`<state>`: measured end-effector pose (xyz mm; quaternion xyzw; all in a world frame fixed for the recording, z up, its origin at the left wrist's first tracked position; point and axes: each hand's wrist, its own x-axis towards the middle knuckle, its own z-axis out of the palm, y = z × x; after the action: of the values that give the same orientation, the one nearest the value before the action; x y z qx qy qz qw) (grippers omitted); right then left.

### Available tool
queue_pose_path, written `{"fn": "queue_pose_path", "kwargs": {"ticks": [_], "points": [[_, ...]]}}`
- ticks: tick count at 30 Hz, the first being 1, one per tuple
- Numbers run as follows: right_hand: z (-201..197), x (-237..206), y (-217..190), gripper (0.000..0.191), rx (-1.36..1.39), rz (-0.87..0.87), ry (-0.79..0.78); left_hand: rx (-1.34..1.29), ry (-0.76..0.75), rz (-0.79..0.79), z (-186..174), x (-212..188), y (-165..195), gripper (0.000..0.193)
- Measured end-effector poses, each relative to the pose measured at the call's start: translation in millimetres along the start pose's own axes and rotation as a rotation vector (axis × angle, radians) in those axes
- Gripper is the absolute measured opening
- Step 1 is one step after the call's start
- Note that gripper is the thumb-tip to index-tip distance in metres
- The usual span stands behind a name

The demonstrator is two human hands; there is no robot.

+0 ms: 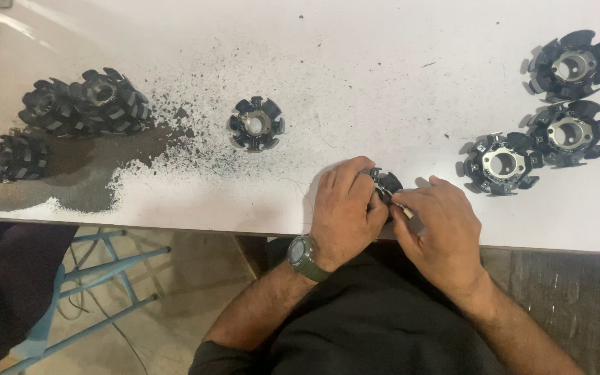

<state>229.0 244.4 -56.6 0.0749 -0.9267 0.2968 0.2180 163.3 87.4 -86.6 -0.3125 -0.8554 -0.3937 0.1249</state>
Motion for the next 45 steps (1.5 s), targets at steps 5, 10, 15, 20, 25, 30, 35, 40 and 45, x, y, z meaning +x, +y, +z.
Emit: {"fn": "queue_pose_path", "kwargs": {"ticks": [5,10,15,20,25,30,35,40,45], "points": [[1,1,0,0.028,-0.020,-0.016,0.043,-0.001,0.051,-0.034,2,0,3,0.015],[3,6,2,0.029,-0.045,-0.042,0.036,-0.003,0.071,-0.027,4,3,1,0.015],[1,9,-2,0.026,-0.086,-0.030,0.023,-0.037,0.082,-0.018,7,-1,-3,0.015],[-1,11,-4,0.024,-0.118,-0.060,-0.017,-0.067,0.072,-0.053,2,2,-1,0.015],[-9,5,1,0.022,-0.053,-0.030,0.115,0.056,0.136,-0.042,-34,7,-4,0.025],[-2,3,7,0.022,0.017,0.032,0.127,0.108,-0.102,0.035,-37,9,-3,0.037],[11,1,7,0.023,0.047,0.063,0.124,0.056,-0.127,0.010,-27,12,-5,0.021],[11,-3,8,0.023,0.054,0.084,0.133,0.114,-0.081,0.117,-40,12,-1,0.017],[11,-3,9,0.024,0.057,0.068,0.125,0.194,-0.179,0.242,-48,17,8,0.022]]}}
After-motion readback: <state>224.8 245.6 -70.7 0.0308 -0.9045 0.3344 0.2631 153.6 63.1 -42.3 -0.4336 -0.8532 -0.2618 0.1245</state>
